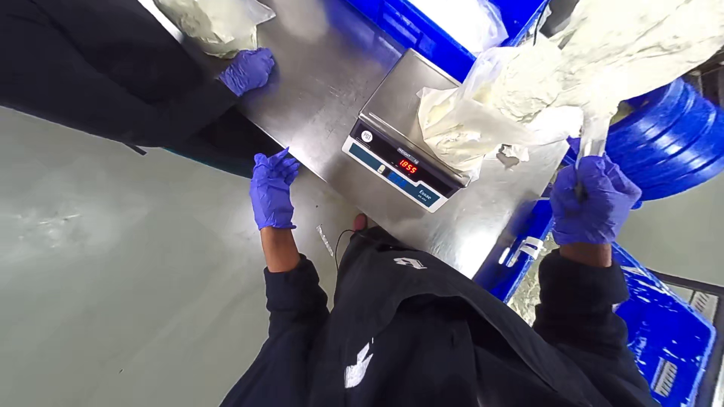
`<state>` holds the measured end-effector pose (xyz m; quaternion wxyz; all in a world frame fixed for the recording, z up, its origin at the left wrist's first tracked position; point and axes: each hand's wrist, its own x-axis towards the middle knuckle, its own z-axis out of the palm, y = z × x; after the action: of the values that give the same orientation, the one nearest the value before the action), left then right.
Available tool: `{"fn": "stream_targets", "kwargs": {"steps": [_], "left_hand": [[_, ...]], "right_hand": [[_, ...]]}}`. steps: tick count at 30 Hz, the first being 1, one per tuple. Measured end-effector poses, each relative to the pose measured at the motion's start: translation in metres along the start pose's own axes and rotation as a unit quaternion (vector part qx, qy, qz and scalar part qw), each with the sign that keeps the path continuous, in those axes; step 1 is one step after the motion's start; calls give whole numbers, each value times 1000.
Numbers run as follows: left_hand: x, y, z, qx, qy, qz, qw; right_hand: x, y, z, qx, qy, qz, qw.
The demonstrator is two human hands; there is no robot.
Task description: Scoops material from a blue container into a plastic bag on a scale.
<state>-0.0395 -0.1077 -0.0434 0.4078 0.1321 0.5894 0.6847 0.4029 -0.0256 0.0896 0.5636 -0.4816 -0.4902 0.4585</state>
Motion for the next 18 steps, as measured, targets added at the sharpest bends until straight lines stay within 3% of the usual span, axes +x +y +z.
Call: {"fn": "stream_targets", "kwargs": {"steps": [9,12,15,18], "left_hand": [[-6,1,4,-20,-12,-10,1000],[-8,4,7,-8,-10,-8,1000],[-8,4,3,-4,-2,-9,1000],[-8,4,-3,-14,-8,-9,1000]], "right_hand": [[2,-31,-25,78,-122,38,989],[2,-11,-58,88,-162,-13,983],[-8,9,-86,75,-102,-24,992],[-3,36,-124,136,-177,-64,973]]}}
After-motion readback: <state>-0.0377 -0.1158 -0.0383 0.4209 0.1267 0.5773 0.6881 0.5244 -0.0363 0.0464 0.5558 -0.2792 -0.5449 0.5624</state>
